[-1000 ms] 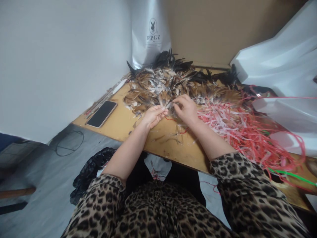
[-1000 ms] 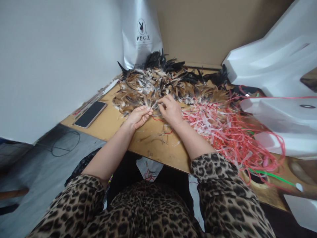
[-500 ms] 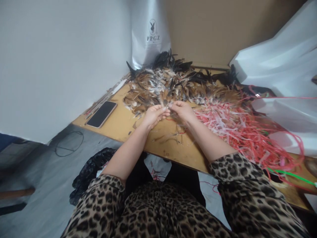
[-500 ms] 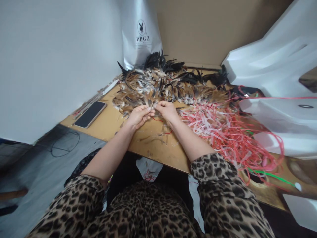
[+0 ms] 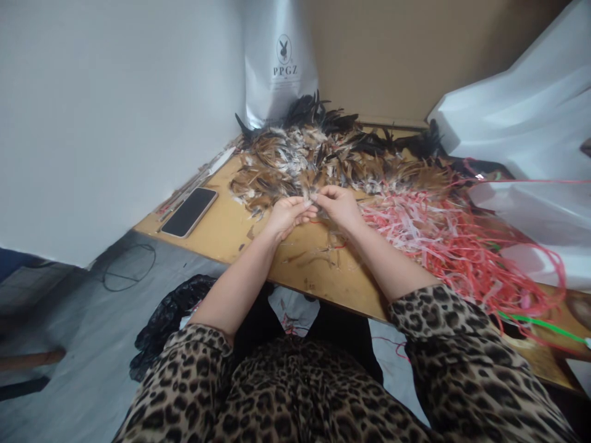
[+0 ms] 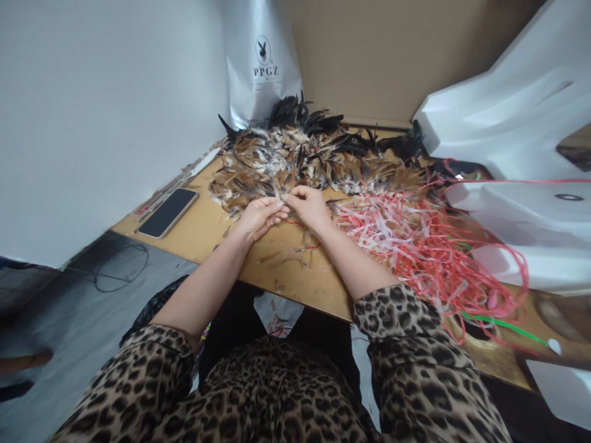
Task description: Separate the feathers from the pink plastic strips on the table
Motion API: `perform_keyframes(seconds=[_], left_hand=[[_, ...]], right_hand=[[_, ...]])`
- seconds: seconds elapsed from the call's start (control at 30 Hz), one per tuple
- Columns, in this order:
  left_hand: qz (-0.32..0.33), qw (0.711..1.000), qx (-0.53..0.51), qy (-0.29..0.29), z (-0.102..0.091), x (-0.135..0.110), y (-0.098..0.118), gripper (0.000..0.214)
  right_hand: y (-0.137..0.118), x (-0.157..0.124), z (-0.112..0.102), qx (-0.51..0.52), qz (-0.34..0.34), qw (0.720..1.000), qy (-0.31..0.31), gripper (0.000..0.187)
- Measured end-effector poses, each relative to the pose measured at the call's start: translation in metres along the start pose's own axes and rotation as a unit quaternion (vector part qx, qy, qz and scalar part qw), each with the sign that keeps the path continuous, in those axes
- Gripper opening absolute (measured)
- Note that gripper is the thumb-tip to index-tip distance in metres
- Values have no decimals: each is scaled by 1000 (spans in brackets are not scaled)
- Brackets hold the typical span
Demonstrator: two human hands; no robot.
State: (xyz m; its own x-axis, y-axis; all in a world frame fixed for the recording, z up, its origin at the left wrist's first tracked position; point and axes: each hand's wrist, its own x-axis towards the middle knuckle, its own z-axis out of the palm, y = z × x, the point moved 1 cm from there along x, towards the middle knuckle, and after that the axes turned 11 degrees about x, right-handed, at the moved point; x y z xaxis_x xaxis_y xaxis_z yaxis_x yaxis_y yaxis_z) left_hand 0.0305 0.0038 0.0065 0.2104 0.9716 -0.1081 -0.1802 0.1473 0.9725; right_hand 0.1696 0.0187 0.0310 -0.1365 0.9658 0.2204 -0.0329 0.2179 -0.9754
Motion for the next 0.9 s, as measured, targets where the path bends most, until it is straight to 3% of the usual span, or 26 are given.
perform_keyframes(seconds=[0.13, 0.23, 0.33, 0.43, 0.5, 0.57, 0.67, 0.73, 0.9], left_hand=[[11, 1000, 9, 18, -2, 1, 0, 14], [15, 999, -19, 45, -4, 2, 1, 10], [10, 995, -57, 76, -7, 4, 0, 5], [1, 993, -73, 92, -9, 6, -2, 4], [-2, 992, -79, 93, -8, 6, -2, 3], [-2, 992, -88, 92, -8, 6, -2, 3], [-4, 991, -98, 92, -8, 6, 0, 3], [-7, 990, -101, 93, -8, 6, 0, 3], [-8, 991, -113, 78, -9, 6, -2, 2]], right_hand=[[0, 6, -13, -32, 8, 999, -22, 29], [0, 10, -28, -176, -26, 982, -70, 22], [-1, 9, -35, -399, -85, 901, -147, 17], [-2, 3, -30, -545, -120, 810, -181, 22], [-1, -1, -23, -595, -122, 772, -190, 27], [0, -3, -18, -618, -120, 753, -194, 30], [2, -3, -16, -617, -111, 755, -195, 30], [3, 0, -19, -597, -98, 773, -190, 28], [0, 9, -36, -450, -36, 874, -181, 17]])
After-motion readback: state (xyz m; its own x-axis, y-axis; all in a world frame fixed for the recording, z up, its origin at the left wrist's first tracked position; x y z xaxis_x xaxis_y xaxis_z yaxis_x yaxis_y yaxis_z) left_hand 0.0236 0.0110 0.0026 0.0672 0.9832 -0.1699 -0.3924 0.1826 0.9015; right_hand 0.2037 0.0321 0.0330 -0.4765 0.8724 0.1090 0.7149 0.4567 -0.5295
